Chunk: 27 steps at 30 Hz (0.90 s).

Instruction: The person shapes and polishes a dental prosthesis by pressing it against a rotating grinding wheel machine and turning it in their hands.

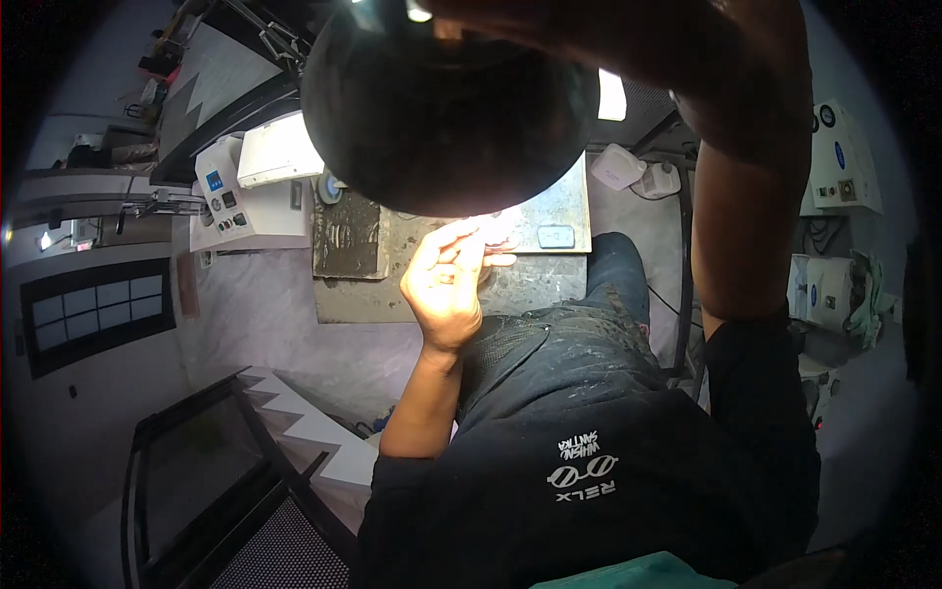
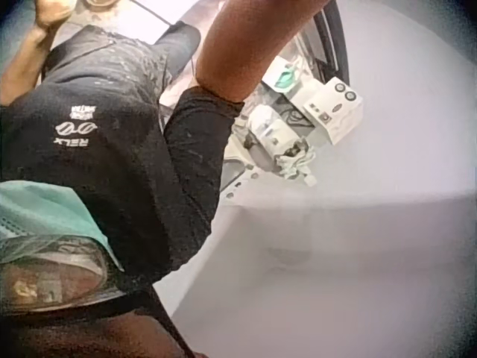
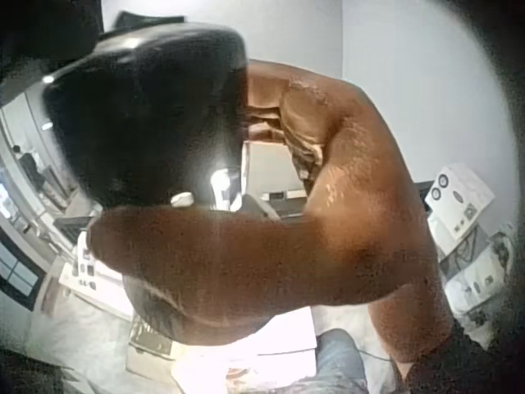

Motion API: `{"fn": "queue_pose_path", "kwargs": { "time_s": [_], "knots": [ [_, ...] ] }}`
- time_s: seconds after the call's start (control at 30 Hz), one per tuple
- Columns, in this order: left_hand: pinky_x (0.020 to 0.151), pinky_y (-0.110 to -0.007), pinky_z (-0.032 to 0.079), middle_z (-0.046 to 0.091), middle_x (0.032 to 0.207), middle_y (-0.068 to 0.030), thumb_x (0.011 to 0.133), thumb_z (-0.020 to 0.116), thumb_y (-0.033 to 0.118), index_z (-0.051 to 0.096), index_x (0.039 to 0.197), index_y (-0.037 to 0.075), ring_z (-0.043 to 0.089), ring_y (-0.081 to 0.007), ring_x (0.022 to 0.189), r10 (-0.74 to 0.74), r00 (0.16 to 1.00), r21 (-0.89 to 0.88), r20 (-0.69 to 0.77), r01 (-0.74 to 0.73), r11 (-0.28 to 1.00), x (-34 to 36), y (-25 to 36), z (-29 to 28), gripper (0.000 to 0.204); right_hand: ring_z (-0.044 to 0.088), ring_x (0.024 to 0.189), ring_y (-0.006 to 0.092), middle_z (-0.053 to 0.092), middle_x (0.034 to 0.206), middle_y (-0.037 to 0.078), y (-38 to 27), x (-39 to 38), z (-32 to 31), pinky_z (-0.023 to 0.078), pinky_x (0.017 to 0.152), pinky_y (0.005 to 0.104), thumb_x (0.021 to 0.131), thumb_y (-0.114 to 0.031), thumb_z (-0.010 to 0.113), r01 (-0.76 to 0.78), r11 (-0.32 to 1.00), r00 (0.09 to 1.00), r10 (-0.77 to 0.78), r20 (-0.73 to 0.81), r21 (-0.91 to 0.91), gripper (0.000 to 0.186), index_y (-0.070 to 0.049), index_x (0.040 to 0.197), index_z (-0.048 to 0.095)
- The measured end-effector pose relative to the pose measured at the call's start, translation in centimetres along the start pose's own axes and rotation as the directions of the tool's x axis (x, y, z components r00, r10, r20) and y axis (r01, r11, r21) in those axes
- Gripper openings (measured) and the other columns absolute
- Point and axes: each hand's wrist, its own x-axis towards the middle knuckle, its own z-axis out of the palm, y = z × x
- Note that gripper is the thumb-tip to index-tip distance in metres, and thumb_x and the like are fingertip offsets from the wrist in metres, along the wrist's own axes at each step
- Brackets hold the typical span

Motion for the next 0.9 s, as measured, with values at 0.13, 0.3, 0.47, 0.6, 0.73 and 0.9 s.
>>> {"fn": "queue_pose_path", "kwargs": {
  "time_s": [0.13, 0.3, 0.47, 0.6, 0.73, 0.9],
  "knots": [
    [0.074, -0.036, 0.061, 0.069, 0.096, -0.0219, 0.096, 0.052, -0.003, 0.057, 0.11, -0.012, 0.072, -0.0274, 0.086, 0.001, 1.0, 0.008, 0.019, -0.002, 1.0, 0.0, -0.5, -0.2, 0.017, 0.062, 0.109, 0.0313, 0.066, 0.115, 0.017, 0.5, -1.8, -1.4, 0.049, 0.098, 0.0518, 0.078, -0.033, 0.081, 0.01, 1.0, 0.998, -0.009, -0.067, 0.012, 0.058, -0.002, 0.123, 0.061],
    [0.073, -0.034, 0.061, 0.07, 0.095, -0.0219, 0.096, 0.052, -0.003, 0.057, 0.109, -0.011, 0.072, -0.0263, 0.085, -0.049, 0.999, -0.07, 0.008, 0.049, 0.996, -0.1, -0.8, 0.3, 0.016, 0.058, 0.118, 0.0281, 0.063, 0.124, 0.017, 3.2, -7.8, -4.0, 0.045, 0.102, 0.045, 0.085, -0.035, 0.073, -0.248, 0.967, 0.964, 0.24, -0.11, -0.056, 0.052, -0.003, 0.124, 0.061],
    [0.072, -0.033, 0.06, 0.07, 0.094, -0.0216, 0.096, 0.054, -0.002, 0.058, 0.109, -0.011, 0.072, -0.0257, 0.083, -0.098, 0.995, -0.103, 0.024, 0.1, 0.99, 0.3, -1.4, 1.3, 0.017, 0.062, 0.096, 0.0148, 0.068, 0.103, 0.008, 6.6, -15.9, -1.4, 0.048, 0.088, 0.0281, 0.088, -0.018, 0.07, -0.597, 0.798, 0.777, 0.601, -0.187, 0.088, 0.028, 0.0, 0.109, 0.066],
    [0.069, -0.033, 0.061, 0.07, 0.098, -0.0202, 0.095, 0.058, 0.002, 0.059, 0.108, -0.009, 0.072, -0.0258, 0.084, -0.143, 0.989, -0.105, 0.023, 0.145, 0.984, 0.6, -3.5, 1.6, 0.016, 0.061, 0.091, 0.0137, 0.069, 0.098, 0.008, 6.3, -20.5, 0.4, 0.049, 0.084, 0.0288, 0.084, -0.011, 0.074, -0.606, 0.792, 0.78, 0.61, 0.138, -0.07, 0.026, 0.001, 0.107, 0.067],
    [0.069, -0.03, 0.059, 0.069, 0.094, -0.0159, 0.094, 0.059, 0.0, 0.061, 0.108, -0.007, 0.07, -0.0205, 0.082, -0.237, 0.966, -0.052, 0.103, 0.243, 0.969, 1.3, -9.4, 1.6, 0.015, 0.063, 0.076, 0.0124, 0.071, 0.084, 0.007, 9.5, -24.4, 2.4, 0.051, 0.075, 0.0282, 0.087, -0.011, 0.07, -0.705, 0.709, 0.709, 0.704, 0.047, 0.025, 0.016, 0.002, 0.097, 0.07],
    [0.063, -0.032, 0.059, 0.068, 0.088, -0.0147, 0.094, 0.056, -0.001, 0.057, 0.105, -0.006, 0.069, -0.0205, 0.078, -0.456, 0.871, 0.026, 0.183, 0.459, 0.888, 2.8, -19.8, 1.4, 0.013, 0.064, 0.064, 0.0142, 0.07, 0.071, 0.01, 18.3, -31.3, 3.5, 0.05, 0.062, 0.0308, 0.086, -0.012, 0.068, -0.886, 0.409, 0.432, 0.899, -0.071, -0.22, 0.013, 0.001, 0.084, 0.07]
  ]
}}
